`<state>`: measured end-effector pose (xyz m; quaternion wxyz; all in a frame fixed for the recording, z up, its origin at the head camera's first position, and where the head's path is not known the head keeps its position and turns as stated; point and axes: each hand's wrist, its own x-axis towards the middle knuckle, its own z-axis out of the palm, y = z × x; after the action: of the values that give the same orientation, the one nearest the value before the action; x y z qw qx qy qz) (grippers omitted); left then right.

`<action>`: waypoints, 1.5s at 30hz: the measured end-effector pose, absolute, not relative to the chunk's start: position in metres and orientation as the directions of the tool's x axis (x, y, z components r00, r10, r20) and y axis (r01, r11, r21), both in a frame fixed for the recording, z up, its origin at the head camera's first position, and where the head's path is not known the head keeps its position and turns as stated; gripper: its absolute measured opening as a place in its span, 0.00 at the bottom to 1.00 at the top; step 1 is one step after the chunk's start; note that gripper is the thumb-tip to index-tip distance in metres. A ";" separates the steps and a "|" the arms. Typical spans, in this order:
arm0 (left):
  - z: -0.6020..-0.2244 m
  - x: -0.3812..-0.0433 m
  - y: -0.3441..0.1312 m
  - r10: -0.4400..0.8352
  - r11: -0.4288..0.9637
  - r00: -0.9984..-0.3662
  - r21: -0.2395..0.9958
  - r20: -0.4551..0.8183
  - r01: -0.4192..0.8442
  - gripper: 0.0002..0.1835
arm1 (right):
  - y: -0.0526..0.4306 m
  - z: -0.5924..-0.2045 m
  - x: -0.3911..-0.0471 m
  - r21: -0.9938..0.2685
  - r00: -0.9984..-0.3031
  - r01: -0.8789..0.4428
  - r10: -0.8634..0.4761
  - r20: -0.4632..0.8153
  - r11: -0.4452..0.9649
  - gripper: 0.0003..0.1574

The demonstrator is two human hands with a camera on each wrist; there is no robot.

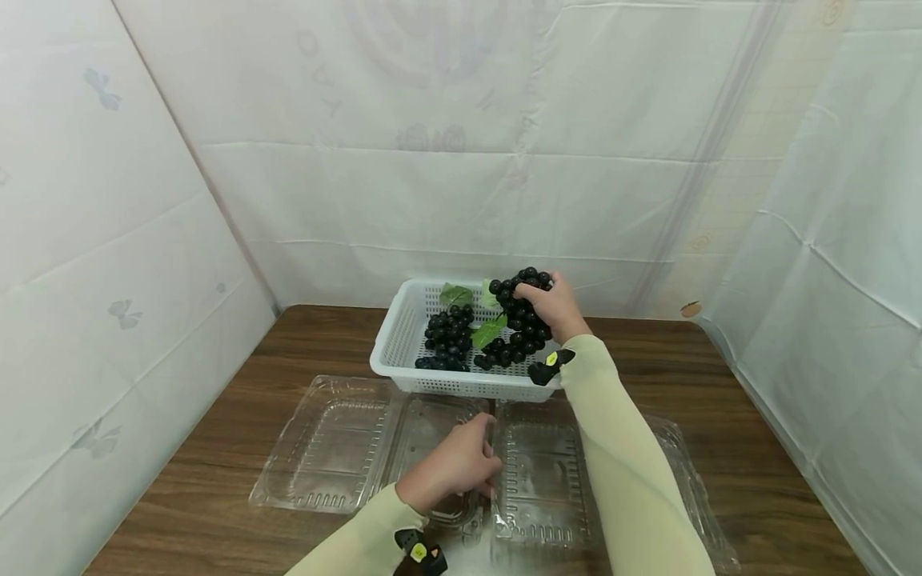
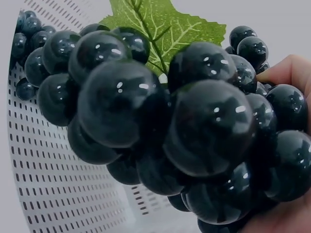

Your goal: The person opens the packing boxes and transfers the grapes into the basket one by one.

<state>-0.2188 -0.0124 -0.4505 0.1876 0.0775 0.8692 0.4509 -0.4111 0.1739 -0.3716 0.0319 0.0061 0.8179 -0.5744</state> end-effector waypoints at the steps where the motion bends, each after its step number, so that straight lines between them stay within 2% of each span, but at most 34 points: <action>1: -0.450 -0.219 -0.013 0.303 0.581 -0.918 0.813 -0.256 -0.035 0.35 | 0.172 -0.373 -0.413 -0.942 -0.998 0.051 -0.026 -0.063 0.332 0.67; 18: -0.453 -0.220 -0.012 0.294 0.602 -0.919 0.798 -0.262 -0.035 0.35 | 0.163 -0.391 -0.429 -0.927 -0.985 0.151 -0.031 -0.172 0.343 0.69; 27: -0.453 -0.219 -0.012 0.298 0.601 -0.919 0.799 -0.259 -0.030 0.35 | 0.163 -0.402 -0.434 -0.865 -0.962 0.196 -0.079 -0.261 0.462 0.69; 31: -0.453 -0.219 -0.012 0.302 0.601 -0.916 0.799 -0.263 -0.031 0.35 | 0.164 -0.406 -0.437 -0.838 -0.955 0.195 -0.097 -0.281 0.510 0.70; 40: -0.451 -0.218 -0.012 0.301 0.608 -0.916 0.794 -0.264 -0.029 0.35 | 0.165 -0.409 -0.438 -0.845 -0.943 0.185 -0.152 -0.296 0.502 0.68; 45: -0.451 -0.217 -0.011 0.305 0.607 -0.915 0.794 -0.266 -0.028 0.35 | 0.166 -0.409 -0.436 -0.844 -0.941 0.169 -0.172 -0.292 0.508 0.64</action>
<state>-0.2173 -0.0115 -0.4513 0.1909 0.0789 0.8758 0.4363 -0.4356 0.1656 -0.4088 0.1723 -0.0009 0.8511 -0.4959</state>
